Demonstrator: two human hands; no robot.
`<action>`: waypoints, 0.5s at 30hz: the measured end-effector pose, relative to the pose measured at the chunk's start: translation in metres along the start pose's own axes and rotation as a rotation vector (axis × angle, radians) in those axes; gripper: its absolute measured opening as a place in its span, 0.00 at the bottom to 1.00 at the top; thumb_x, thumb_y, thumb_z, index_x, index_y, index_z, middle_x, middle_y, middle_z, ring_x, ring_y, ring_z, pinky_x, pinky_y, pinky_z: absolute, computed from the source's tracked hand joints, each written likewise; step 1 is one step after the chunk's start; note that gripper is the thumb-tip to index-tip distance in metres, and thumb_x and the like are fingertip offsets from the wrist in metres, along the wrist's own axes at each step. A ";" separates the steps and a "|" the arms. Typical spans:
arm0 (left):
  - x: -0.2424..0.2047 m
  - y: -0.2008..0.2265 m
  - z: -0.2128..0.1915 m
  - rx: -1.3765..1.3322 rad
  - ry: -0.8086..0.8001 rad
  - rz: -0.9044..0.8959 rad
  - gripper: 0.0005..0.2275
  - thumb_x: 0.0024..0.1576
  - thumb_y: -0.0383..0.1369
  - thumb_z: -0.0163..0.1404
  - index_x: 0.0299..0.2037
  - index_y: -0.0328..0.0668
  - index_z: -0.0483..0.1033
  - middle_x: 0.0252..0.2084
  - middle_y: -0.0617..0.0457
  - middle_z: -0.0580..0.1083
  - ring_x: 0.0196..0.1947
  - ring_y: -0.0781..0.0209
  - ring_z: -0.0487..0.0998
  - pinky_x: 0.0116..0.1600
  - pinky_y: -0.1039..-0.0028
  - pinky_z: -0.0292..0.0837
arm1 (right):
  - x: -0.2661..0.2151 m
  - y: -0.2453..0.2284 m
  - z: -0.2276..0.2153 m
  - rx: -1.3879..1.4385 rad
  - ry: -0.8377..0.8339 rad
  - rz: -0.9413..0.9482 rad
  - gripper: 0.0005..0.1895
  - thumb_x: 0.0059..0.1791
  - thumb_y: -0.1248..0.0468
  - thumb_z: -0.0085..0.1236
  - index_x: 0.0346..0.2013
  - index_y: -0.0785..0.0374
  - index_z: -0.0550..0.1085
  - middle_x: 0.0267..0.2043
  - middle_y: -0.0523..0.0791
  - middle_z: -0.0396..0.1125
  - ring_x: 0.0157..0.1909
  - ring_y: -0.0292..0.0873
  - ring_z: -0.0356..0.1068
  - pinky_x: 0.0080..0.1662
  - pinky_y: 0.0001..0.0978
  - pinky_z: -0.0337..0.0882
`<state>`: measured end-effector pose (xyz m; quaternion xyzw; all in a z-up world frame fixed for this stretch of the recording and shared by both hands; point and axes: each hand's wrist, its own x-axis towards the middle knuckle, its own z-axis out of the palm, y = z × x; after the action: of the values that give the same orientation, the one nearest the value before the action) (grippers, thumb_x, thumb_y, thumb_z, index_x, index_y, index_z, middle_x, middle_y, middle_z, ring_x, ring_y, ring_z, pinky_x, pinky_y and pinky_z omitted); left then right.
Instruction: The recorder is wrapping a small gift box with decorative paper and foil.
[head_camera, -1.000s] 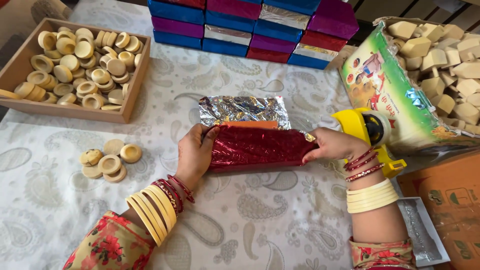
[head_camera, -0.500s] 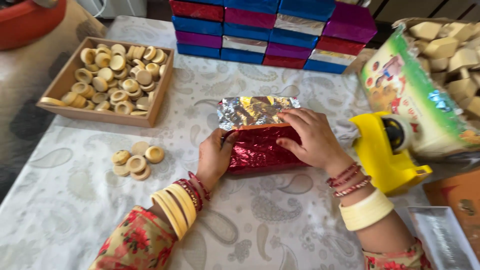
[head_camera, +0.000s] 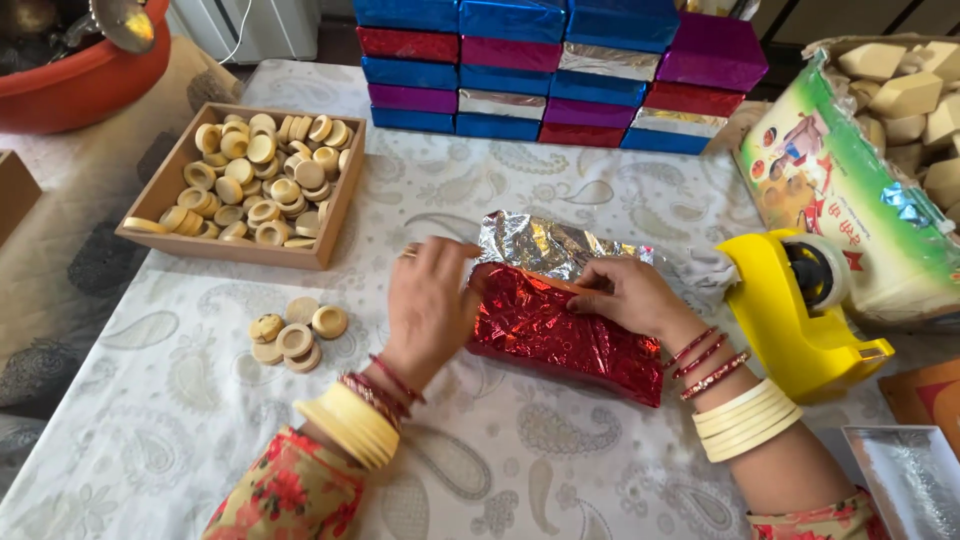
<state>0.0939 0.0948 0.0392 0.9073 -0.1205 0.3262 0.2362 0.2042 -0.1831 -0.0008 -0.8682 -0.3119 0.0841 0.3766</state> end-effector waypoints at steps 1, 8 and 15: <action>-0.006 0.008 0.003 0.001 -0.012 0.003 0.08 0.52 0.31 0.57 0.42 0.45 0.80 0.38 0.50 0.77 0.40 0.48 0.77 0.43 0.58 0.69 | 0.001 0.002 0.001 0.011 0.002 0.006 0.20 0.42 0.50 0.70 0.34 0.64 0.78 0.29 0.43 0.75 0.32 0.35 0.70 0.36 0.31 0.69; -0.040 0.044 0.034 -0.024 -0.332 0.540 0.19 0.57 0.39 0.51 0.56 0.38 0.74 0.56 0.46 0.72 0.63 0.49 0.70 0.67 0.57 0.63 | -0.002 0.006 0.004 0.008 0.027 -0.071 0.16 0.44 0.53 0.69 0.34 0.63 0.79 0.30 0.42 0.75 0.33 0.33 0.70 0.38 0.30 0.69; -0.039 0.041 0.035 0.044 -0.401 0.348 0.25 0.57 0.53 0.49 0.61 0.52 0.71 0.67 0.42 0.65 0.71 0.40 0.59 0.70 0.45 0.51 | 0.003 0.037 0.016 0.284 -0.049 0.051 0.19 0.54 0.50 0.52 0.41 0.64 0.77 0.36 0.38 0.76 0.41 0.31 0.71 0.45 0.27 0.71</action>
<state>0.0681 0.0448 0.0049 0.9243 -0.3122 0.1779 0.1283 0.2184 -0.1908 -0.0373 -0.8114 -0.2841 0.1582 0.4856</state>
